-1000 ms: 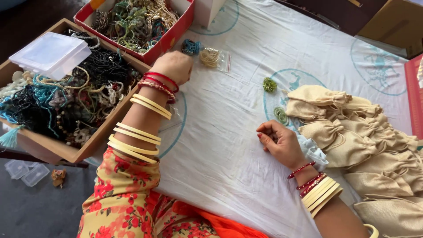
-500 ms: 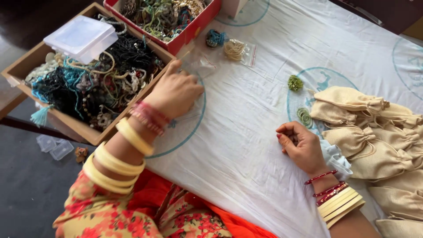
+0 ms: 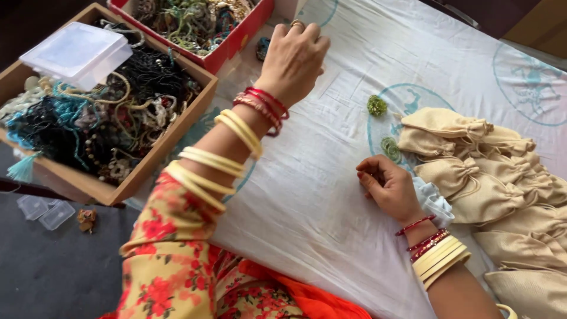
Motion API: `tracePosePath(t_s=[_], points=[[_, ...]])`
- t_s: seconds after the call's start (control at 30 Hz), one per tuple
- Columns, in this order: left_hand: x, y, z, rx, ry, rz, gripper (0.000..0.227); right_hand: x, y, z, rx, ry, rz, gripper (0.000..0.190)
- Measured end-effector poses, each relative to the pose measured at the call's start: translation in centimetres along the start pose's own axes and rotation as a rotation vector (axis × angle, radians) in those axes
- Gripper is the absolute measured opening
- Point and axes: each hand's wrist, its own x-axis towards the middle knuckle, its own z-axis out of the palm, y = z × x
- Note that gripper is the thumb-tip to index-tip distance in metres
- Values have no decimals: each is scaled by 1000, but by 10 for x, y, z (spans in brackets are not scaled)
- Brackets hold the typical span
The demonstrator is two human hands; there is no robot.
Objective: Packaging necklaces and beads into small plastic and cloth bags.
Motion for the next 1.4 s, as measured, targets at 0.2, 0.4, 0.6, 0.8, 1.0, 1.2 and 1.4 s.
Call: tracePosePath(t_s=[0.2,0.4,0.6,0.8,1.0,1.2,1.4], points=[[-20,-5,88,-103,-498,-266,84,1,-2,-2,53,-37,11,12],[-35,10,84,-200,-452,-226,78,-3,-5,-2,29,7,44,9],[-24,70,55,-375,-235,-12,75,-4,-17,-3,-11,-10,-23,12],[-38,106,70,-292,-453,228,82,-11,-13,-9,-13,-30,-187,10],[-36,66,43,-193,-405,83,61,4,-6,2,-58,-105,-141,13],[-21,1,-6,171,-741,-478,21,-14,-8,-7,-33,41,-84,10],[-60,-32,1,203,-712,-511,39,-7,-9,-21,23,495,-442,11]])
